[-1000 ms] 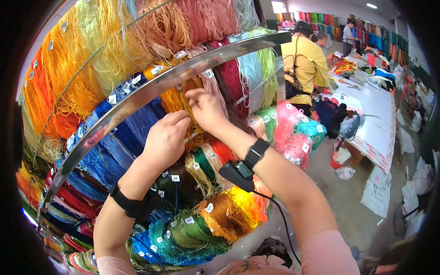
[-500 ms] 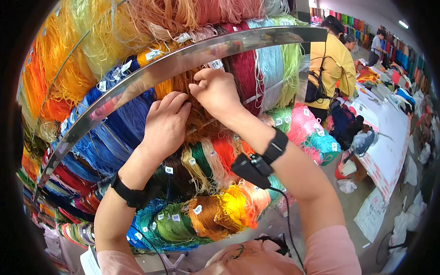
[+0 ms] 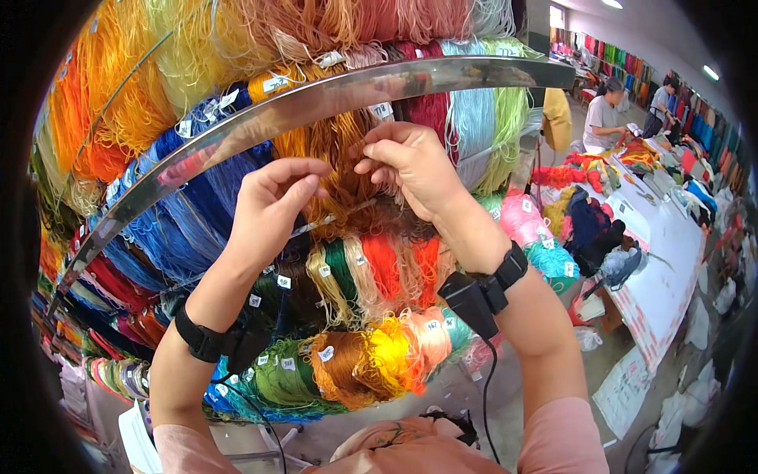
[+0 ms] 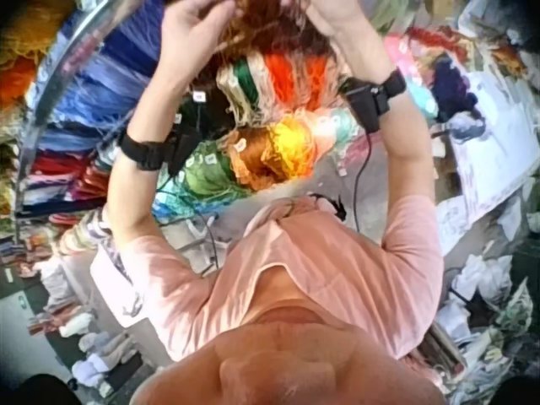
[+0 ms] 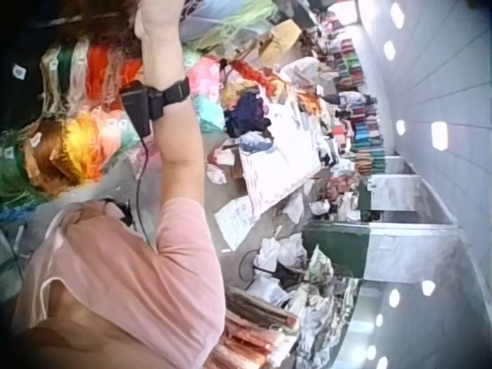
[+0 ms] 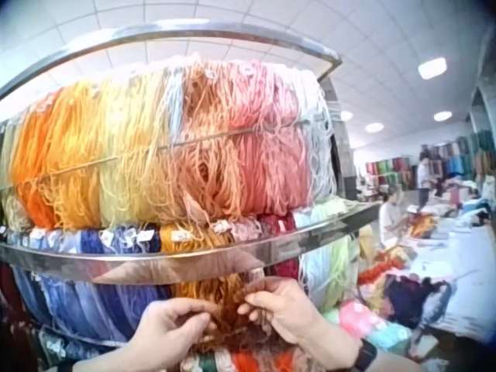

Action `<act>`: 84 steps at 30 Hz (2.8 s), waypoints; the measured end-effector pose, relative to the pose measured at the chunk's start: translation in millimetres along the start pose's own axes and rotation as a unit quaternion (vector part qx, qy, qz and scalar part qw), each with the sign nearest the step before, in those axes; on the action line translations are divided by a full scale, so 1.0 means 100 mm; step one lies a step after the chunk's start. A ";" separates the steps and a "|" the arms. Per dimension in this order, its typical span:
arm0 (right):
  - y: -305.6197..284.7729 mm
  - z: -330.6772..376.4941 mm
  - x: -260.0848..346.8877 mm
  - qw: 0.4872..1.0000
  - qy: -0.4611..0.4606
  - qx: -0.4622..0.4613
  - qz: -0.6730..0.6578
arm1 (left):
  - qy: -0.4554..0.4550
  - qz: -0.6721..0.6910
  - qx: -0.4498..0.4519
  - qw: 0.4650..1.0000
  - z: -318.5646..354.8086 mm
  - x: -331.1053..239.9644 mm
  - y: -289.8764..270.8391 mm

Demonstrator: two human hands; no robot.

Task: The person pulls strands of thread from a rack, checks a list on a paper, and threads the strands through holes in a pink organizer. This process is repeated with different colors of thread, including tan and blue, while referencing the paper and organizer on a table.

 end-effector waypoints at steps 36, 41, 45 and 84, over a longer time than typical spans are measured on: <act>-0.10 -0.02 0.06 0.987 0.122 0.106 0.011 | -0.185 0.384 0.028 0.904 -0.25 0.11 0.33; -0.12 0.00 0.06 0.989 0.096 0.099 0.045 | -0.190 0.433 0.016 0.881 -0.24 0.11 0.38; -0.12 -0.01 0.05 0.990 0.104 0.094 0.013 | -0.180 0.430 0.032 0.884 -0.23 0.15 0.36; 0.33 0.42 0.16 0.866 0.031 0.342 0.364 | -0.657 -0.253 0.003 0.711 6.12 -0.25 0.15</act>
Point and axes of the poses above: each hand's wrist, its own z-axis away from the middle knuckle, its own y-axis out of the palm, x = y × z, the point moved 2 cm from there along -z, towards the middle knuckle, and after that the axes turned 6 degrees about -y, right-handed, at the moved point
